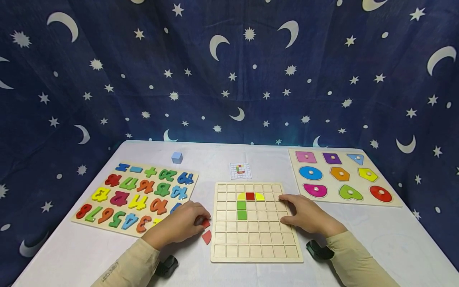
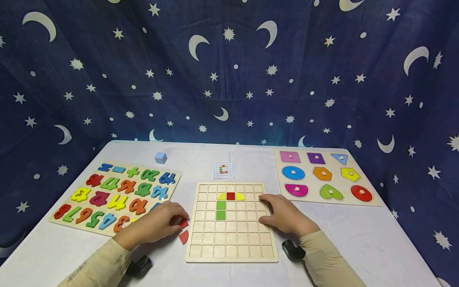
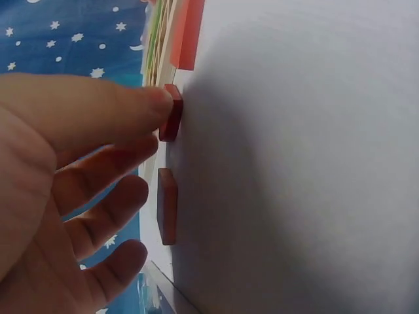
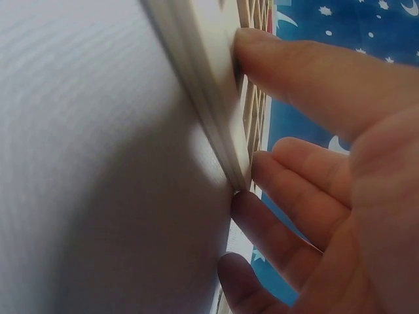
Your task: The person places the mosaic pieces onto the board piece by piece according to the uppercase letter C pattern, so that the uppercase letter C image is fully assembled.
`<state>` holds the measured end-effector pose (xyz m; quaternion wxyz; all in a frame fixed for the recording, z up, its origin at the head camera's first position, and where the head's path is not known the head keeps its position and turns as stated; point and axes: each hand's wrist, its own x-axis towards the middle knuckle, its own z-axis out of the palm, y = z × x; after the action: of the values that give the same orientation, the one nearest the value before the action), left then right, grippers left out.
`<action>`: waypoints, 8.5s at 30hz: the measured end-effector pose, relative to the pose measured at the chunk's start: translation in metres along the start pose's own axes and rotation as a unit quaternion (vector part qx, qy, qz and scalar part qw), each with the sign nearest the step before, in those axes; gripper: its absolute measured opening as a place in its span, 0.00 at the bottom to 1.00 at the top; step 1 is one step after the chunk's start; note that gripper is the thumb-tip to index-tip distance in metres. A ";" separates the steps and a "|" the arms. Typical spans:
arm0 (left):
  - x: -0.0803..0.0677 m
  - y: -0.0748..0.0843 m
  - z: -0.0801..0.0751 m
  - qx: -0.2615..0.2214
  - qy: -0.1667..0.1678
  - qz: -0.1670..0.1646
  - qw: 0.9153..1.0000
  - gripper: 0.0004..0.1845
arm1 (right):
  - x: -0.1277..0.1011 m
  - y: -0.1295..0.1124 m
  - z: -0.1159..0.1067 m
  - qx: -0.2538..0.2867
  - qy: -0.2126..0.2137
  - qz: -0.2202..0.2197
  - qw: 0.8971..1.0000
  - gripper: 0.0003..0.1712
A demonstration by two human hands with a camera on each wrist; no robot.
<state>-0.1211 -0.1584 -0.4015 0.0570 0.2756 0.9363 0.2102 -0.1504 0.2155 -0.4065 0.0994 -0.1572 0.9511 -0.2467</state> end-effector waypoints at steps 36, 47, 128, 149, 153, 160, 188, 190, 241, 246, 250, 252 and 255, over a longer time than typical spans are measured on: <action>0.007 0.008 0.003 0.001 0.017 0.019 1.000 0.07 | 0.000 -0.001 -0.001 0.001 0.000 0.000 1.000 0.40; 0.016 0.021 0.007 -0.017 0.010 0.036 0.999 0.07 | 0.000 -0.001 0.001 0.004 -0.004 0.005 1.000 0.41; 0.053 0.056 0.029 0.007 0.017 0.069 0.997 0.04 | 0.001 0.000 0.001 -0.006 0.003 -0.006 1.000 0.40; 0.058 0.055 0.033 0.007 0.032 0.072 0.997 0.04 | 0.001 0.000 0.001 -0.004 0.004 -0.008 1.000 0.39; 0.058 0.055 0.034 0.006 0.035 0.071 0.997 0.04 | 0.001 0.000 0.001 -0.003 0.004 -0.007 1.000 0.39; 0.054 0.054 0.025 0.004 0.024 0.060 0.998 0.10 | 0.001 0.000 0.000 -0.001 0.002 -0.007 1.000 0.40; 0.004 0.010 -0.013 -0.046 0.018 -0.037 0.998 0.38 | 0.000 -0.001 0.000 -0.004 0.001 0.001 1.000 0.40; 0.002 0.008 -0.014 -0.049 0.013 -0.057 0.997 0.38 | 0.000 -0.001 0.000 -0.003 0.001 0.001 1.000 0.40; -0.005 -0.009 -0.005 -0.002 0.035 -0.114 0.993 0.18 | -0.001 -0.001 0.001 -0.004 0.003 -0.002 1.000 0.39; -0.005 -0.009 -0.005 -0.012 0.037 -0.115 0.993 0.19 | -0.001 -0.001 0.001 -0.003 0.002 0.003 1.000 0.40; -0.005 -0.010 -0.005 -0.005 0.041 -0.115 0.993 0.19 | -0.001 -0.002 0.001 -0.003 0.002 0.003 1.000 0.40; -0.005 -0.010 -0.006 -0.001 0.041 -0.117 0.992 0.18 | -0.001 -0.003 0.001 -0.003 0.002 0.002 1.000 0.40; -0.005 -0.010 -0.007 0.000 0.039 -0.126 0.991 0.14 | -0.001 -0.003 0.000 -0.003 0.001 0.001 1.000 0.40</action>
<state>-0.1234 -0.1712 -0.3990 0.0467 0.1472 0.9650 0.2119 -0.1486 0.2135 -0.4053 0.0978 -0.1565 0.9522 -0.2435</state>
